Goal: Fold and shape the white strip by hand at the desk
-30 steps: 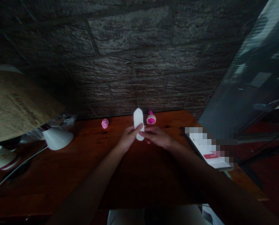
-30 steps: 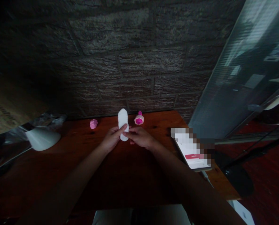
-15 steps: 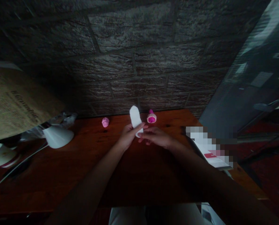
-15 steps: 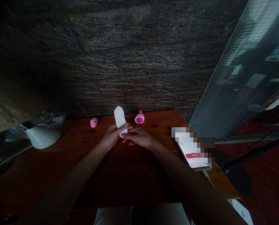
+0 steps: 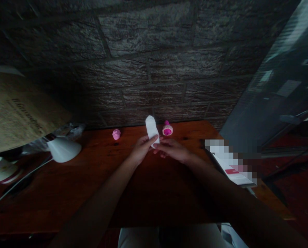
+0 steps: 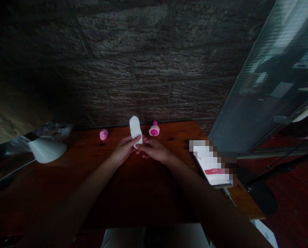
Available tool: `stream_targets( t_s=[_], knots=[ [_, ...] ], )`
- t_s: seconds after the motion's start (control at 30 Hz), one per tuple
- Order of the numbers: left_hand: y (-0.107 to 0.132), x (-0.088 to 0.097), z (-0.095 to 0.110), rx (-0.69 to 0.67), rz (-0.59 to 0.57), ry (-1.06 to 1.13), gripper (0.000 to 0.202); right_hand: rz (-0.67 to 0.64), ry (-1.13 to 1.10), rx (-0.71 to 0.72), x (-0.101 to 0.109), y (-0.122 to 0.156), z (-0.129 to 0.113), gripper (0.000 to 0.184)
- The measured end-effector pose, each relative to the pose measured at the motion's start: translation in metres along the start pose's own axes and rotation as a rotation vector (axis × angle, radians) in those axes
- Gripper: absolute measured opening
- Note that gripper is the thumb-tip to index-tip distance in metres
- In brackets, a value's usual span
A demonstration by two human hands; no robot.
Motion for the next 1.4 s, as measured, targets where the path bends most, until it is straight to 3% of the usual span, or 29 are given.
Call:
stream_targets(
  t_s=[0.37, 0.67, 1.0, 1.2, 1.4],
  knots=[
    [0.002, 0.0, 0.001, -0.016, 0.017, -0.1, 0.038, -0.014, 0.019, 0.041, 0.001, 0.001, -0.004, 0.02],
    [0.014, -0.004, 0.037, -0.288, 0.098, -0.549, 0.05, 0.032, -0.014, 0.07, 0.007, 0.001, -0.006, 0.023],
    [0.015, -0.01, 0.038, -0.32, 0.074, -0.464, 0.046, 0.075, 0.043, 0.061, 0.007, 0.0, -0.01, 0.055],
    [0.016, -0.014, 0.042, -0.354, 0.05, -0.455, 0.047, 0.089, 0.117, 0.151, 0.008, 0.002, -0.016, 0.053],
    [0.011, -0.01, 0.031, -0.257, 0.035, -0.423, 0.053, 0.119, 0.134, 0.196, 0.01, 0.003, -0.024, 0.052]
  ],
)
Point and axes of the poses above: each hand's wrist, its own y-axis away from the middle knuckle, its own x-axis out of the back of the hand, z = x × y, the point moved 10 cm from there along -y, towards the middle knuckle, and after that the axes turned 8 degrees about y, right-handed, at the moved point
